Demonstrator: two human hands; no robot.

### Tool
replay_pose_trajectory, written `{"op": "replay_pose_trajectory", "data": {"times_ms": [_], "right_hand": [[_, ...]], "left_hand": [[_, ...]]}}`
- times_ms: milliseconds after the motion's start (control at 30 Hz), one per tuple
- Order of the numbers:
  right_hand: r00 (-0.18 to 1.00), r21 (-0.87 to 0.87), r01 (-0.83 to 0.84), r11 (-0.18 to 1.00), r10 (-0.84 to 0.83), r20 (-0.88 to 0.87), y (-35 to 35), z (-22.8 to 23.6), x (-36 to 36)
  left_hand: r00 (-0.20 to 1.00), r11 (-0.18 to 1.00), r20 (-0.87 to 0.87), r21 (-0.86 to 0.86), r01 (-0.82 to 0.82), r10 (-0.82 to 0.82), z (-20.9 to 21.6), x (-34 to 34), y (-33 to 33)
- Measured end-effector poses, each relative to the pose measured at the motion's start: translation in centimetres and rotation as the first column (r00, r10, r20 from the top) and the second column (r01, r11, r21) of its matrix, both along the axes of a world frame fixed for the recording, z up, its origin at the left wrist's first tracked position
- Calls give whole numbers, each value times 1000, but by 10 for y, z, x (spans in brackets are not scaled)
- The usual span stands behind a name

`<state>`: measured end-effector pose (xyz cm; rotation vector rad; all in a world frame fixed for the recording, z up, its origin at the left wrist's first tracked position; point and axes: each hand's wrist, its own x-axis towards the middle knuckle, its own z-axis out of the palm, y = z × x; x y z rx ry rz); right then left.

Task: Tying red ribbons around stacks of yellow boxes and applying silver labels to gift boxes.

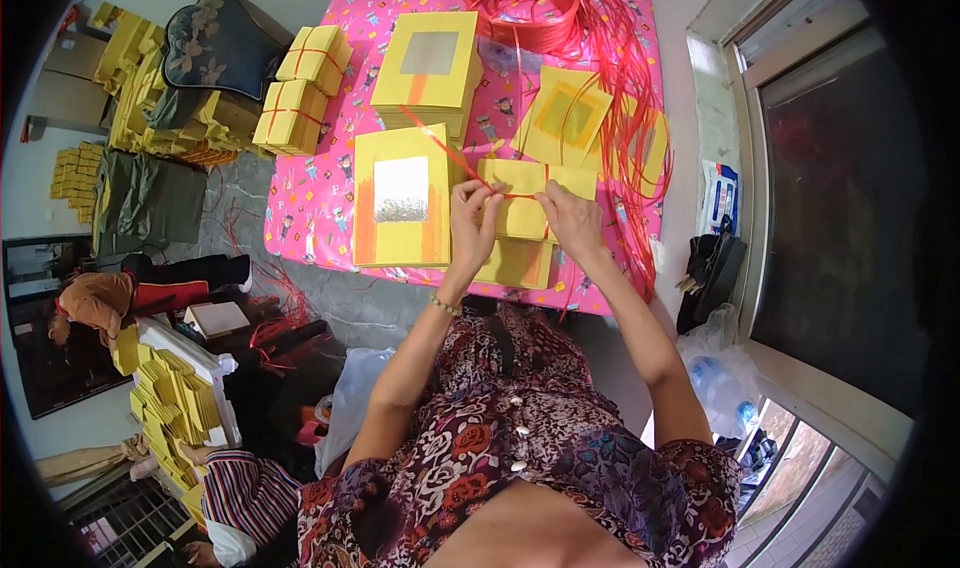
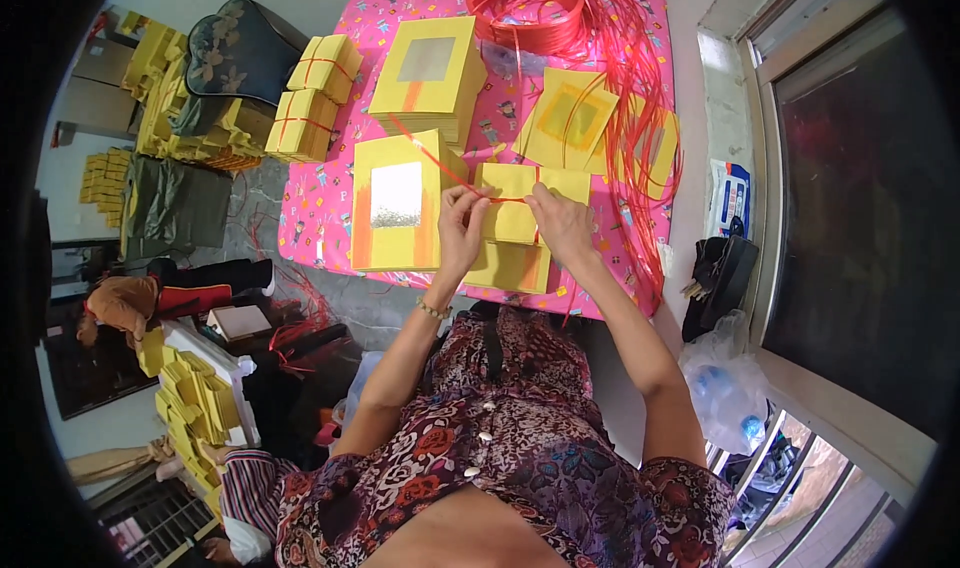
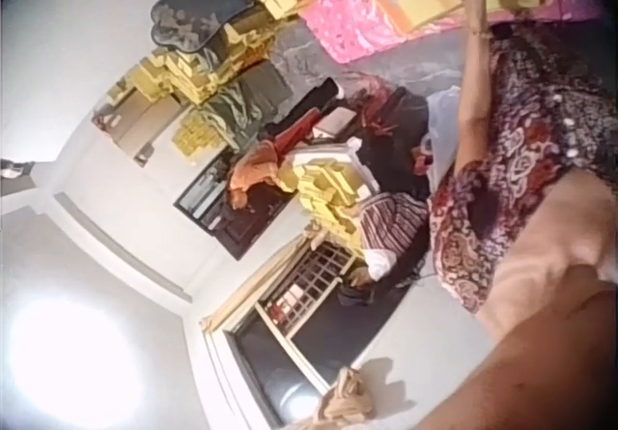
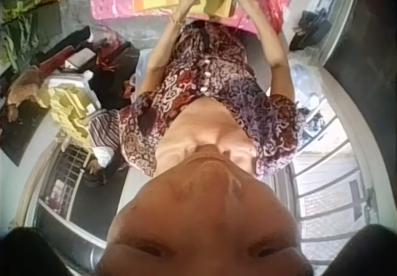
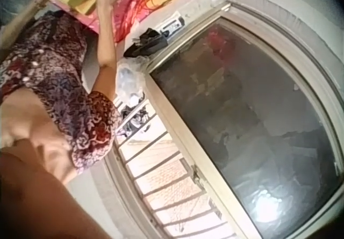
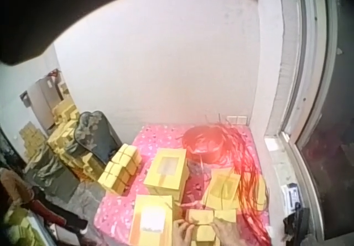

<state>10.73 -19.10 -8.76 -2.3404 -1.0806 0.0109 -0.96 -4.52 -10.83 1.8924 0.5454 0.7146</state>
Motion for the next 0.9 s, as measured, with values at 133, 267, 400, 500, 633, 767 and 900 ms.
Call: {"op": "replay_pose_trajectory", "data": {"times_ms": [133,267,400,500,633,767,900], "right_hand": [[1000,-3,-1,1000,1,12,0,0,0],[1000,-12,-3,1000,3,-9,0,2,-1],[1000,-7,0,1000,0,-13,-2,3,0],[1000,-5,0,1000,0,-23,-1,3,-1],[998,10,-16,1000,16,-56,0,7,1],[992,-37,-14,999,9,-128,2,7,8],[988,4,-4,1000,5,-157,0,9,7]], "left_hand": [[996,988,-59,133,76,-69,-3,-1,3],[980,962,116,-203,183,-162,0,10,3],[954,850,223,-445,283,-201,10,14,2],[942,802,232,-499,329,-242,6,17,10],[950,863,106,-399,311,-294,9,23,17],[956,917,34,-275,289,-291,14,27,17],[920,944,-211,-48,327,-330,21,32,28]]}}
